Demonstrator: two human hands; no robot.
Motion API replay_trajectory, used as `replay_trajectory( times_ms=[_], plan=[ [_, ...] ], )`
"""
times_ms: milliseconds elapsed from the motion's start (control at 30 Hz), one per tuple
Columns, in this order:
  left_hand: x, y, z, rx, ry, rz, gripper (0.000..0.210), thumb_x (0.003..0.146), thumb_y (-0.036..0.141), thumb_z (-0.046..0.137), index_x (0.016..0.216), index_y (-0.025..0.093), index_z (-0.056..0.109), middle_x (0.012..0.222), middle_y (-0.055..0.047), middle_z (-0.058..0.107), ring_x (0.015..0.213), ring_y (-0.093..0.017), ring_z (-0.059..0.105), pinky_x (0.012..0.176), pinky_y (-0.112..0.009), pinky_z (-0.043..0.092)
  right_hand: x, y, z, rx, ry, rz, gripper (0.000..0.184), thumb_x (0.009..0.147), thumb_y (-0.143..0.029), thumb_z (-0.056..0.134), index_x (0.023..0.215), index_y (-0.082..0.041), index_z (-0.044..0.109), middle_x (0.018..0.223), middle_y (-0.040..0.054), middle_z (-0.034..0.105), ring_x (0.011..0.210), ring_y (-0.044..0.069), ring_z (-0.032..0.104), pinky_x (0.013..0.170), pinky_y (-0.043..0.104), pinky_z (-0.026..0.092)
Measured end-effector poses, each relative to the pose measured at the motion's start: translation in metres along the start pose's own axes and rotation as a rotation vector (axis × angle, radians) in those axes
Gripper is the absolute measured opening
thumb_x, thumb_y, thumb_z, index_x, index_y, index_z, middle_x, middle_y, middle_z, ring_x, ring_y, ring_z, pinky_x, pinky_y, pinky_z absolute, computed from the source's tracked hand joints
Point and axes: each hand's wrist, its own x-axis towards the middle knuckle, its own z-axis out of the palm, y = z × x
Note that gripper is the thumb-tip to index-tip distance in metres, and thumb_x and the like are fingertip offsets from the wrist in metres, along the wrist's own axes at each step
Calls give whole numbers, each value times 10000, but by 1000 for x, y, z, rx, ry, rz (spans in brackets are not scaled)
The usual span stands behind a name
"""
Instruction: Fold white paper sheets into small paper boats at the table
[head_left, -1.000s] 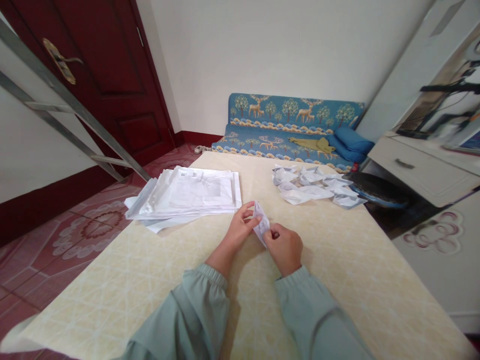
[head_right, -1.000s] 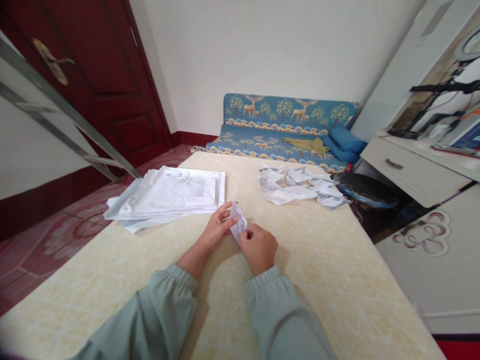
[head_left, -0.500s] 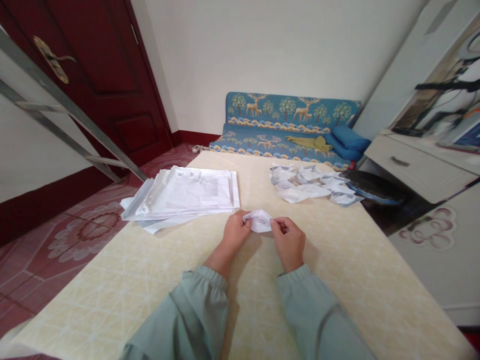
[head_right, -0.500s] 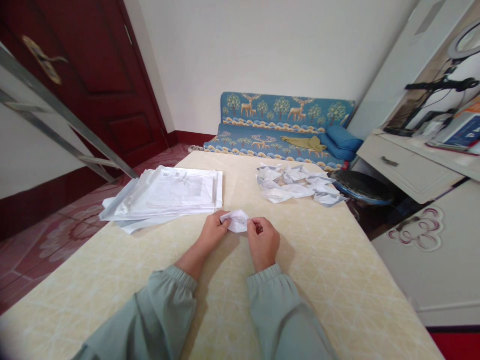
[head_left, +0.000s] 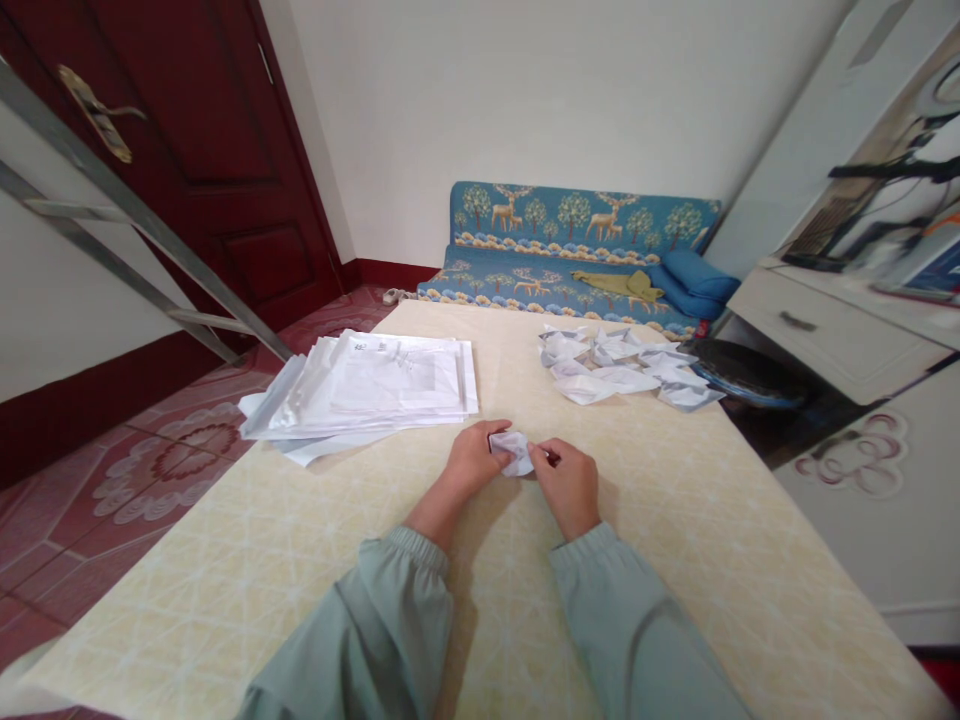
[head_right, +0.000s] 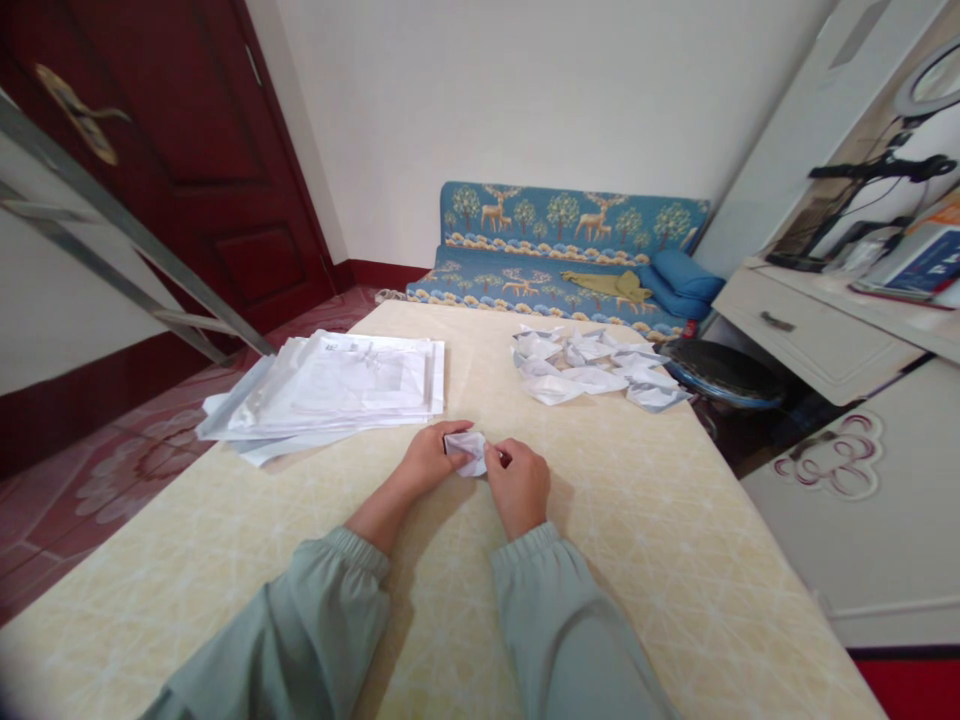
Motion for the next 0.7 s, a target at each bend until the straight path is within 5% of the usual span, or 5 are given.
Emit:
replay_trajectory(
  times_ms=[167,367,500,700],
  plan=[
    [1,2,5,-112,153,11,512,421,30,744,902,199,702,856,-53,653,839,-233,590,864,-358,431,-1,-3,-3,-34,-20,18,289,791,-388,512,616,-204,650,572,5,636,542,133,547,519,226,327],
    [7,-6,-1,-59,270,-78,689,392,117,816,1058,161,644,827,-43,630,762,-193,593,776,-341,477,-3,-9,-10,-53,-72,38,303,745,-352,535,495,-188,584,473,-11,552,490,121,484,486,228,293],
    [8,-12,-4,-96,165,-64,746,479,80,768,1193,157,566,803,-26,649,700,-157,608,667,-280,512,-3,-9,-11,96,-148,51,369,748,-380,539,438,-180,519,419,-30,465,459,112,446,466,221,292],
    [7,-12,-5,-191,-109,57,835,536,40,710,1318,183,454,829,-15,654,675,-141,618,645,-257,509,2,-4,-9,224,-79,101,261,753,-412,541,689,-179,638,606,13,636,566,147,557,532,230,371]
  ],
)
